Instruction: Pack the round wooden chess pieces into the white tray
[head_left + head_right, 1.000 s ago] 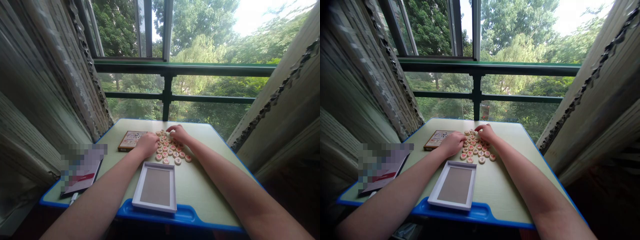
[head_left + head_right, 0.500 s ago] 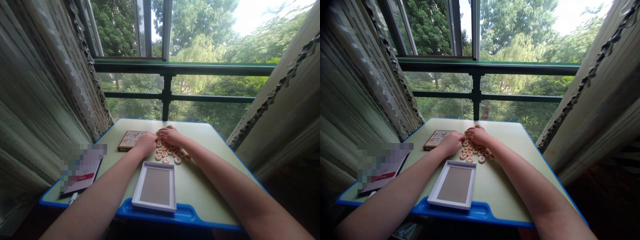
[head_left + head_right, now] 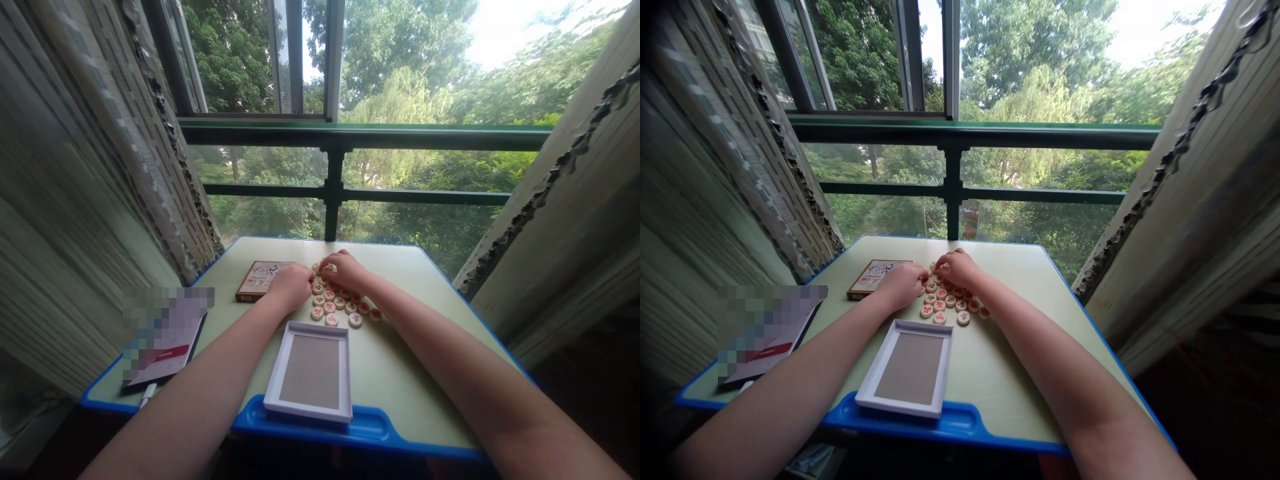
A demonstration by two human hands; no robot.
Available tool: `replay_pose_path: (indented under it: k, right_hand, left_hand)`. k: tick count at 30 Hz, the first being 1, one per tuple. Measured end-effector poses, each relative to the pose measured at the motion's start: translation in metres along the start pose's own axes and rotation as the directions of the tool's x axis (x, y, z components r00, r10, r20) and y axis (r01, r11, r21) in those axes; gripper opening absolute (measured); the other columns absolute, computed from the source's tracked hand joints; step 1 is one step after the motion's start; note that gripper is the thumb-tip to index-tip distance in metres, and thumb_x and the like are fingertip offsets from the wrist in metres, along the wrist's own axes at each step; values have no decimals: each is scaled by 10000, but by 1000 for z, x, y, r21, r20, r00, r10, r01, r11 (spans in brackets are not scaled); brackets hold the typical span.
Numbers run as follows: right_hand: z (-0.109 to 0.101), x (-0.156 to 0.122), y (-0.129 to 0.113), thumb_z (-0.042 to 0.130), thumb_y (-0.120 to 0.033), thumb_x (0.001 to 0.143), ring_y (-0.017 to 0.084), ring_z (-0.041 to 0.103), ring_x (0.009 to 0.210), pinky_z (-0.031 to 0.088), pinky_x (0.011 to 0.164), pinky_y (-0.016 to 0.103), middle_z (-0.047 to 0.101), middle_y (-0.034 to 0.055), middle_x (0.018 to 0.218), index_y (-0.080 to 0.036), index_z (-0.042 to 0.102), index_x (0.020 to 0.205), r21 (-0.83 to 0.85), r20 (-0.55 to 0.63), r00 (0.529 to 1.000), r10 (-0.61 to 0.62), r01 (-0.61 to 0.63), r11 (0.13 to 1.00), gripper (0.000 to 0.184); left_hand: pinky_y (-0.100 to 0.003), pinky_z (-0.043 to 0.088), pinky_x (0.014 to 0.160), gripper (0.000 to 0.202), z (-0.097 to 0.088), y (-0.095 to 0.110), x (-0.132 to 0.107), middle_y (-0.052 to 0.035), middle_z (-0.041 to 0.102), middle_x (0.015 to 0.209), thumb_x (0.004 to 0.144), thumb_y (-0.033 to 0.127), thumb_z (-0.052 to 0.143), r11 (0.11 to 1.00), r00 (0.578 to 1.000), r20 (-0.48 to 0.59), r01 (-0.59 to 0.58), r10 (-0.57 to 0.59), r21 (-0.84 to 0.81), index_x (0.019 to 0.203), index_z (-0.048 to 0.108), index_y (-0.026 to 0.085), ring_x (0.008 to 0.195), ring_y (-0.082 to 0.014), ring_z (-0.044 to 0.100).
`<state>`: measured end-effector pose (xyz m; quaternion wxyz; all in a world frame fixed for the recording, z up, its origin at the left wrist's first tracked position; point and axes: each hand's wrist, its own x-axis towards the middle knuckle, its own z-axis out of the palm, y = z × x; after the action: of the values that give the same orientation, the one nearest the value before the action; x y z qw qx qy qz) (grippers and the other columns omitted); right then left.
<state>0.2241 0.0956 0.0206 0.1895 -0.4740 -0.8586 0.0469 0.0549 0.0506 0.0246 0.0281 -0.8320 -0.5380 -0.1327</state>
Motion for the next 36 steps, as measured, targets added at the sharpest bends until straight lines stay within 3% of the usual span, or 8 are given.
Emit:
replay_pose_path:
  k: [6,13,18,24,31,36]
  right_hand:
    - [-2,-2,-6,535,-303,840,241,483,1028,383,899,332,658,61,1099,-207,640,1149,-44,4,999,-48,48,998,340]
    - [0,1,-3,561,-257,820,222,507,952,385,880,322,680,60,1006,-213,723,935,-64,49,996,-75,78,995,203]
    - [-4,3,3,585,-253,788,237,506,928,398,853,328,695,53,960,-213,726,907,-82,68,997,-47,53,995,189]
    - [-9,4,13,567,-218,780,224,540,917,415,811,305,704,35,920,-217,725,891,-53,89,994,66,-61,997,193]
    - [-9,5,13,596,-246,769,245,537,928,396,849,328,707,52,917,-217,731,867,-102,105,993,54,-43,994,170]
    - [-10,5,10,621,-245,749,187,572,814,422,731,268,697,21,898,-231,699,904,-16,95,992,80,-79,997,174]
  left_hand:
    - [-319,452,806,283,1,0,0,-68,694,892,739,142,432,1000,1000,1,-14,14,-2,825,693,207,900,-224,595]
    - [-301,450,801,277,1,0,0,-67,695,885,737,147,442,1000,1000,5,-11,11,-10,824,699,204,889,-212,592]
    - [-314,452,786,283,1,-1,0,-65,697,888,739,146,435,1000,1000,1,-21,21,0,830,697,205,891,-223,593]
    - [-299,449,802,277,2,-1,0,-64,694,889,735,143,445,1000,1000,5,-1,1,-3,829,697,206,909,-211,590]
    - [-316,450,783,277,5,-3,1,-57,696,880,733,141,435,1000,1000,-10,-26,26,13,810,692,210,893,-223,595]
    - [-318,444,784,273,4,-3,1,-54,696,884,734,145,435,1000,1000,-4,-22,22,8,814,687,212,890,-225,597]
